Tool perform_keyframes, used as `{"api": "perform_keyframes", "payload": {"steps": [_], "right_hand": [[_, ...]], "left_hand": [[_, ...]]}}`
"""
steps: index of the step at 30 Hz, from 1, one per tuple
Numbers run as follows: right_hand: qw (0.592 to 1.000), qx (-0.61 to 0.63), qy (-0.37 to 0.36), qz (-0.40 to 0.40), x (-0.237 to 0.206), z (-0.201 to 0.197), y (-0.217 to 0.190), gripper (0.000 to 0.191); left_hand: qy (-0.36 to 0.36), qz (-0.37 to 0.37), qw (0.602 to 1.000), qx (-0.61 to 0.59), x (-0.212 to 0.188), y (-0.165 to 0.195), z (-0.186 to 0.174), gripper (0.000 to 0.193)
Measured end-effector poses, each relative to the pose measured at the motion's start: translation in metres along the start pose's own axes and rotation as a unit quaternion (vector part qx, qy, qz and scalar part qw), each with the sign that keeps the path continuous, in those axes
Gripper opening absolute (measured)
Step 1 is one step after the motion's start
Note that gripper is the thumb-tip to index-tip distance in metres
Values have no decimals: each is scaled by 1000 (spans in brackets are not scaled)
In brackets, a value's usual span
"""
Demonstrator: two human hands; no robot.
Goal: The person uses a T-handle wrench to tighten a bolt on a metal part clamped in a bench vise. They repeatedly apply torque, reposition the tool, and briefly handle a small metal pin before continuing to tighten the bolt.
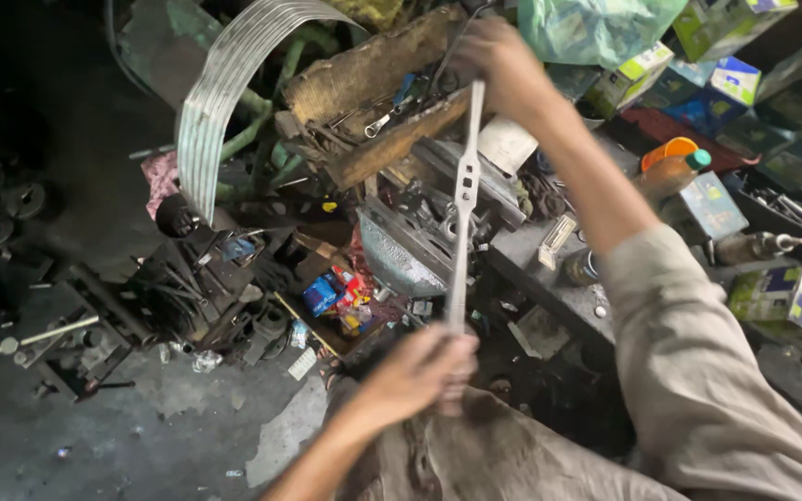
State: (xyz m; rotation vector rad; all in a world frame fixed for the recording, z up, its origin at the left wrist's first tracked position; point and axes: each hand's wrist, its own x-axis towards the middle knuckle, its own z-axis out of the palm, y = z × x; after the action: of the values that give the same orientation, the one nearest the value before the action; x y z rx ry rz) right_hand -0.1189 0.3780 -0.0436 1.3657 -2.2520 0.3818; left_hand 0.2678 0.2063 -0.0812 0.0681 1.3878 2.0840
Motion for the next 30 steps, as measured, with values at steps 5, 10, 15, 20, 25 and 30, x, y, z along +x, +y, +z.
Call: {"api": "perform_keyframes", "payload": {"steps": [5,10,15,20,25,30], "right_hand": [[961,21,6,275,-138,-82,-44,10],[954,-6,2,301,-202,-120,-165,20],[771,243,-88,581,-205,-124,-284,35],[681,483,-197,514,-188,-110,-327,46],[601,571,-216,516,-185,-102,-298,40],[586,497,-291,569,-149,-72,-321,22]], "left_hand": [[334,133,708,608,-41,84,-68,13],[332,262,600,679,10,139,-125,23],[228,448,669,547,130,182,-156,30],[41,403,748,525,211,212,-155,45],[-33,378,762,526,249,235,-166,54],[-102,326,765,546,311,230,-146,49]]}}
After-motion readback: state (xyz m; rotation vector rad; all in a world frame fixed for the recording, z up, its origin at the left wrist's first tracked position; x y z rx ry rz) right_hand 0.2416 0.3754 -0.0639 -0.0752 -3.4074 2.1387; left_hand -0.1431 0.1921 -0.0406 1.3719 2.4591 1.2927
